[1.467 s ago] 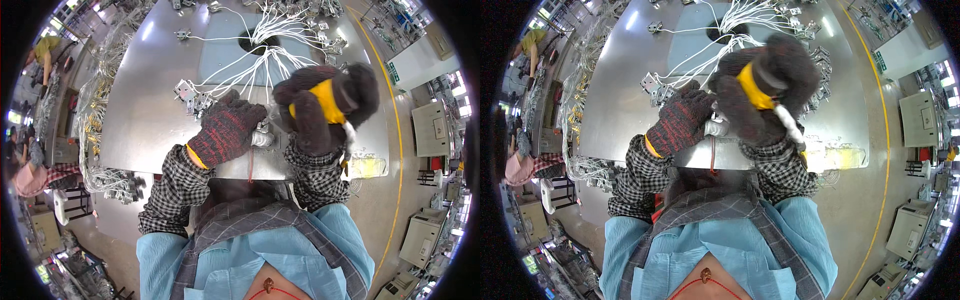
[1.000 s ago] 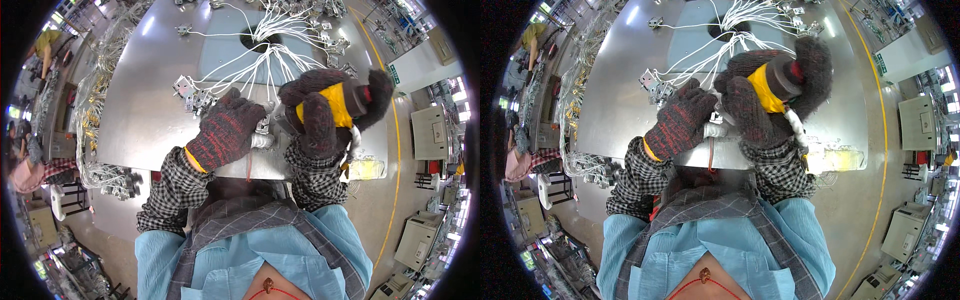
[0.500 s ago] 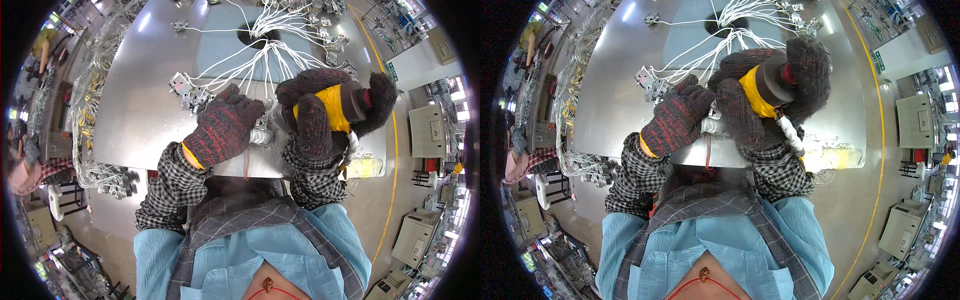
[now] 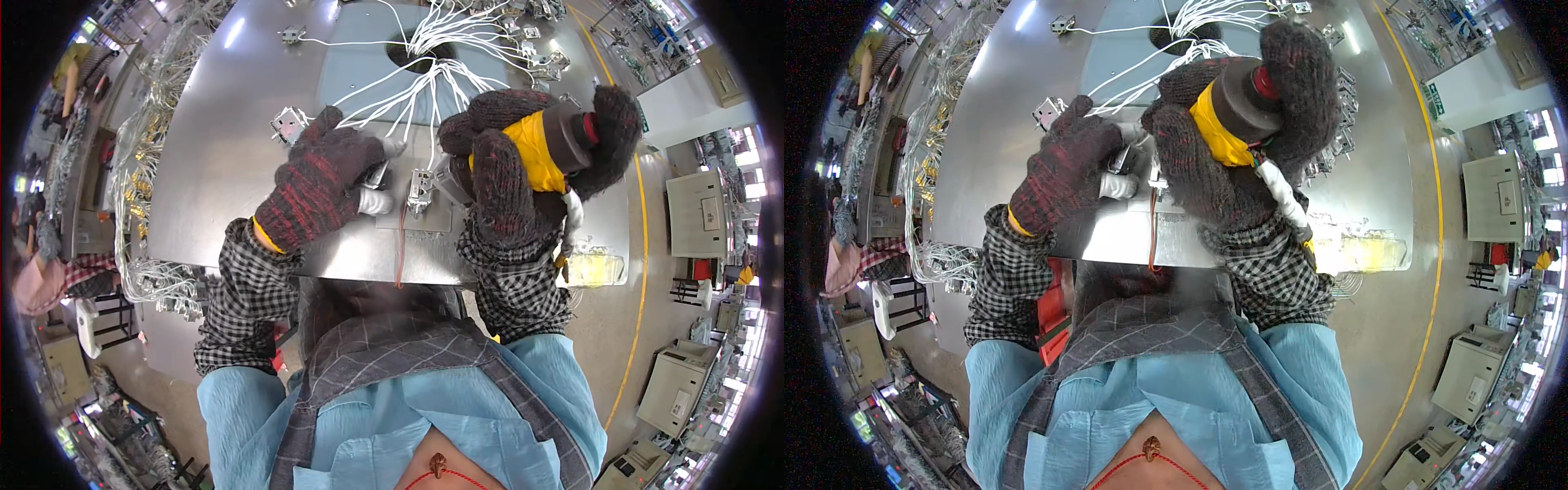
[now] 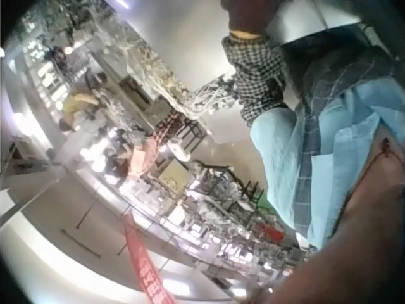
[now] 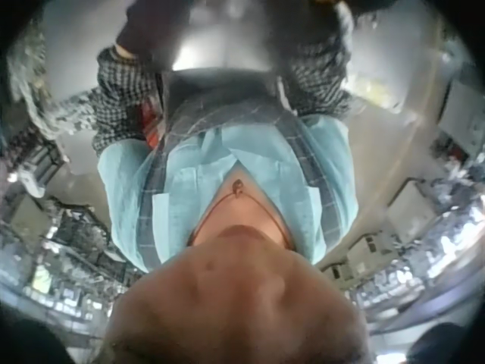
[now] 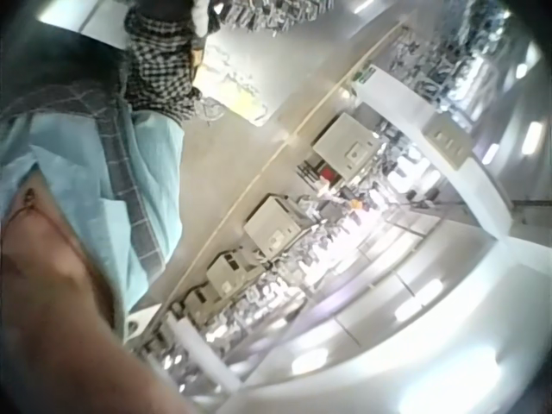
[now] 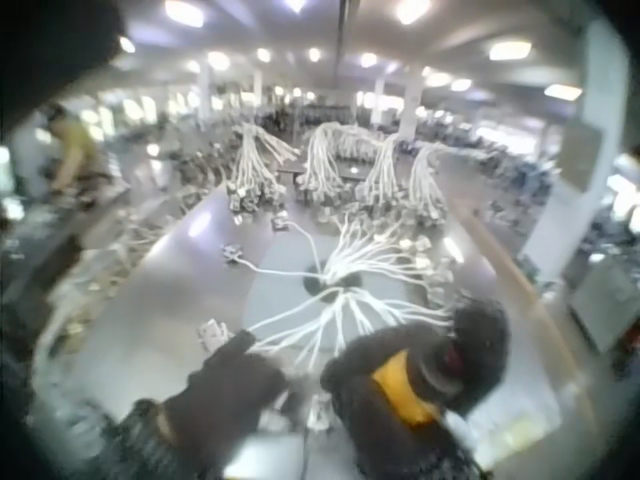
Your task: Assemble wire harnesses onto a metal base using an electric power tool.
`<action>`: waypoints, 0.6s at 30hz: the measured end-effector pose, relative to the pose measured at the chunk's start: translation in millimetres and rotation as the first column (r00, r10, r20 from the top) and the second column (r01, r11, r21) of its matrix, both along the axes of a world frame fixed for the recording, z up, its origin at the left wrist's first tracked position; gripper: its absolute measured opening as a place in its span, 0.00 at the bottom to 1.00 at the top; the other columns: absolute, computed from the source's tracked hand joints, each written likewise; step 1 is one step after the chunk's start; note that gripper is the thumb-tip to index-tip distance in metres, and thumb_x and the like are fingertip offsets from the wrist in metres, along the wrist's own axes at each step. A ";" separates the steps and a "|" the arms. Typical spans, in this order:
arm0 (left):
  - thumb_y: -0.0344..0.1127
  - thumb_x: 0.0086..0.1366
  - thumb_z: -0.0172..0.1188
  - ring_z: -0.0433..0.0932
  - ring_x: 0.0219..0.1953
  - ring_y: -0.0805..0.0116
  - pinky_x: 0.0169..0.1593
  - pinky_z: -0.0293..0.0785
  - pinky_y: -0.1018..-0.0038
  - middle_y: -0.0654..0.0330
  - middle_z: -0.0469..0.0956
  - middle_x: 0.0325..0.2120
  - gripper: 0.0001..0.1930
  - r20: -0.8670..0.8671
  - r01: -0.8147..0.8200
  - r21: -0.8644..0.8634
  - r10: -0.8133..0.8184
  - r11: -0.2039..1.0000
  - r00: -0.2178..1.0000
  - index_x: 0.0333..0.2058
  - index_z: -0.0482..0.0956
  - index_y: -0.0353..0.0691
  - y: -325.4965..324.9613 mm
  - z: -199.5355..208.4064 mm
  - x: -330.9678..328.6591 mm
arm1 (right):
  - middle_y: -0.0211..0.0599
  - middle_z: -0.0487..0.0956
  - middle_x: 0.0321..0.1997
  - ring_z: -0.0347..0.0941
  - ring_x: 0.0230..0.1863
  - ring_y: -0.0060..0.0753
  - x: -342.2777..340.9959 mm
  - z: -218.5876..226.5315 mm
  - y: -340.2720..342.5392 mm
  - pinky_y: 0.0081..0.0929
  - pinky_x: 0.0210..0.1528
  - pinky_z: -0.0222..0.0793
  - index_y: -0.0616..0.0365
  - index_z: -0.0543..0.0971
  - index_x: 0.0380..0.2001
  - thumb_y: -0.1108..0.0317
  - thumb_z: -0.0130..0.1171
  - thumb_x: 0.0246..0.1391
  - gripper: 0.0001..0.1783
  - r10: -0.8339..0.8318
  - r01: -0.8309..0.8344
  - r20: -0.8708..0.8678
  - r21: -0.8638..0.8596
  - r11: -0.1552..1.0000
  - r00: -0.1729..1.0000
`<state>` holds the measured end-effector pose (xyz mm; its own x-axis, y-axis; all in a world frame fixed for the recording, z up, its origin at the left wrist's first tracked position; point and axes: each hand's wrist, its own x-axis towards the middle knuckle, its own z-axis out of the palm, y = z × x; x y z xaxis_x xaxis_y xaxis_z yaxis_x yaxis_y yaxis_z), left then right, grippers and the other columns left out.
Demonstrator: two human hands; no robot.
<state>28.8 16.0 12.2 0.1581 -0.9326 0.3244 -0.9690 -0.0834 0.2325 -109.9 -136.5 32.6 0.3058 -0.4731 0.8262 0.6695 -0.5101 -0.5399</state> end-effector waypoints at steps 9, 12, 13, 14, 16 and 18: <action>0.54 0.48 0.71 0.78 0.43 0.56 0.52 0.70 0.58 0.53 0.80 0.37 0.34 -0.328 -0.008 -0.023 0.000 1.000 0.945 0.51 0.77 0.41 -11.1 -1.7 -1.7 | 0.48 0.79 0.36 0.77 0.29 0.34 -4.4 15.5 -12.3 0.38 0.32 0.80 0.45 0.51 0.67 0.76 0.60 0.53 0.43 0.143 -0.144 0.019 0.070 0.987 0.990; 0.48 0.49 0.72 0.78 0.42 0.51 0.48 0.74 0.60 0.51 0.80 0.39 0.31 -0.369 0.014 -0.217 -0.096 0.976 0.924 0.51 0.77 0.41 -29.9 3.5 -32.3 | 0.50 0.80 0.33 0.78 0.28 0.36 -12.6 19.4 -31.1 0.41 0.32 0.80 0.50 0.54 0.65 0.73 0.56 0.56 0.36 0.331 -0.357 0.150 0.198 0.913 0.932; 0.50 0.48 0.72 0.79 0.41 0.52 0.46 0.75 0.61 0.52 0.79 0.41 0.34 -0.352 0.033 -0.216 -0.110 0.976 0.930 0.53 0.76 0.42 -32.6 -2.2 -32.0 | 0.55 0.79 0.36 0.77 0.30 0.37 -14.6 13.7 -41.2 0.44 0.31 0.79 0.51 0.58 0.62 0.74 0.46 0.60 0.26 0.098 -0.110 0.160 0.071 0.991 0.982; 0.52 0.47 0.73 0.79 0.40 0.52 0.43 0.76 0.61 0.53 0.79 0.43 0.36 -0.329 0.054 -0.217 -0.125 0.975 0.936 0.54 0.76 0.44 -37.8 -8.0 -28.8 | 0.59 0.78 0.39 0.76 0.31 0.38 -13.5 13.0 -46.4 0.47 0.30 0.78 0.51 0.63 0.59 0.74 0.36 0.65 0.20 -0.137 0.151 0.202 -0.053 0.987 0.970; 0.54 0.47 0.72 0.79 0.40 0.52 0.44 0.76 0.61 0.54 0.79 0.41 0.36 -0.342 0.041 -0.157 -0.093 0.987 0.935 0.54 0.76 0.44 -27.3 -11.0 -19.3 | 0.60 0.77 0.41 0.75 0.31 0.40 -19.0 12.4 -40.3 0.45 0.29 0.77 0.45 0.60 0.62 0.75 0.43 0.63 0.25 -0.024 0.010 0.208 0.065 0.998 0.978; 0.55 0.46 0.72 0.79 0.40 0.52 0.45 0.76 0.62 0.55 0.79 0.40 0.37 -0.351 0.033 -0.091 -0.063 0.995 0.934 0.54 0.76 0.45 -22.7 -15.2 -11.0 | 0.56 0.77 0.40 0.75 0.30 0.40 -18.7 18.7 -28.9 0.44 0.28 0.77 0.41 0.55 0.65 0.76 0.53 0.59 0.34 0.097 -0.120 0.157 0.145 0.982 0.983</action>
